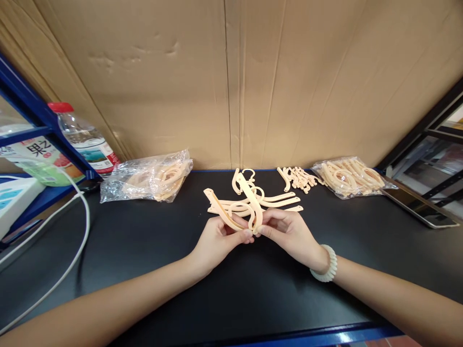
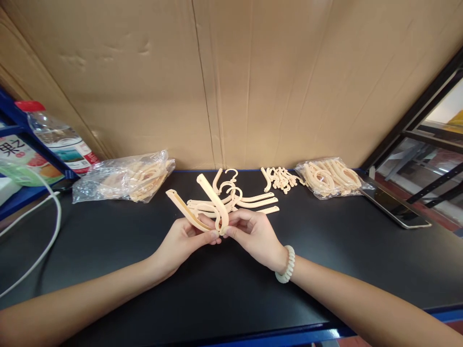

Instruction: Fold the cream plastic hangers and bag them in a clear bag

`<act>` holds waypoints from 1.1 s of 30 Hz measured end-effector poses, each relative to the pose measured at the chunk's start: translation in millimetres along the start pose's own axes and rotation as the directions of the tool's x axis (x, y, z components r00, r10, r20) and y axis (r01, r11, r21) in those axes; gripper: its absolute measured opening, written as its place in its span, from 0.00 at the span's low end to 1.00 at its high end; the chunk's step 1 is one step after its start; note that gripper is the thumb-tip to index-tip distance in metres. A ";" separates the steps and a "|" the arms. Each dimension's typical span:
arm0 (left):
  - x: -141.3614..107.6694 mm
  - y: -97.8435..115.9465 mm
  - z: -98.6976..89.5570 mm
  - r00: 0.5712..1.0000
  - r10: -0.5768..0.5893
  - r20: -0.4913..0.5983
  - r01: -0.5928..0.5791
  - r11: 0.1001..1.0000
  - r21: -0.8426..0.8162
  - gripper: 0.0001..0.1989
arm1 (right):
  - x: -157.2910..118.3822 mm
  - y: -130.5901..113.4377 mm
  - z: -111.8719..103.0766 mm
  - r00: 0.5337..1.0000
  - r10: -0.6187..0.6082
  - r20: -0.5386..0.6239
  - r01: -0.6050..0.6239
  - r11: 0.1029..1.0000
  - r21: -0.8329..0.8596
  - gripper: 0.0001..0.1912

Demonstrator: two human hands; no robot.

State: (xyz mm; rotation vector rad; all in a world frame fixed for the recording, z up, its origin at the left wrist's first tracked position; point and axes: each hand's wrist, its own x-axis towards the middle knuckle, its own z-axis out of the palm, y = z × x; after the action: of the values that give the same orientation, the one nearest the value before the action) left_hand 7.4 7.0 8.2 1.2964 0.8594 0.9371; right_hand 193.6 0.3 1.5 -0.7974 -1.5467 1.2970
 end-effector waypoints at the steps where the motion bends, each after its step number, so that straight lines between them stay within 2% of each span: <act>1: 0.3 0.1 -0.2 1.000 -0.001 -0.002 0.001 1.000 0.003 0.07 | 0.1 0.1 -0.1 1.000 -0.003 -0.004 0.003 1.000 0.000 0.10; 9: 0.6 2.2 0.9 1.000 -0.018 -0.013 0.018 1.000 -0.022 0.08 | 2.8 4.3 0.2 1.000 0.008 -0.012 -0.008 1.000 0.005 0.09; 12: -0.7 2.8 0.3 0.998 -0.049 -0.044 0.048 0.998 -0.035 0.10 | 5.9 0.3 -7.3 1.000 0.018 -0.025 -0.019 1.000 -0.024 0.10; 14: -1.7 2.8 -1.9 0.994 -0.075 -0.077 0.072 0.996 -0.048 0.12 | 8.7 -6.2 -19.9 0.999 0.053 -0.004 -0.053 0.998 -0.032 0.12; 17: -1.6 2.9 -7.7 0.988 -0.096 -0.124 0.089 0.994 -0.059 0.13 | 13.5 -19.9 -48.9 0.988 0.100 0.118 -0.092 0.993 -0.073 0.11; 21: 3.6 5.8 -18.2 0.981 -0.072 -0.177 0.065 0.997 -0.050 0.14 | 18.6 -36.7 -88.1 0.981 0.066 0.182 -0.013 0.961 -0.276 0.10; 25: 11.1 12.4 -30.0 0.976 0.001 -0.219 0.010 0.999 0.052 0.13 | 19.5 -42.0 -109.5 0.970 0.133 0.201 -0.024 0.883 -0.469 0.10; 28: 15.4 18.3 -39.4 0.980 0.097 -0.175 -0.058 0.974 0.217 0.11 | 19.0 -40.0 -112.0 0.966 0.136 0.220 0.039 0.765 -0.643 0.11; 30: 17.7 21.8 -45.8 0.981 0.169 -0.100 -0.118 0.915 0.385 0.11 | 18.9 -38.1 -109.3 0.956 0.139 0.257 0.095 0.682 -0.726 0.10; 31: 18.9 23.2 -49.0 0.978 0.207 -0.033 -0.165 0.858 0.487 0.10 | 19.0 -37.2 -107.4 0.949 0.149 0.278 0.119 0.646 -0.754 0.09; 33: 21.3 24.9 -55.1 0.952 0.258 0.165 -0.301 0.686 0.662 0.07 | 19.2 -35.5 -103.8 0.938 0.156 0.309 0.166 0.580 -0.797 0.08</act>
State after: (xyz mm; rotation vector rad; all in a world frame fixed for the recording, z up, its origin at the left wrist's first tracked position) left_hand -36.9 48.9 28.1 2.1421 1.0244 0.8304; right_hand 286.5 47.1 41.2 -1.1570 -2.5133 0.6542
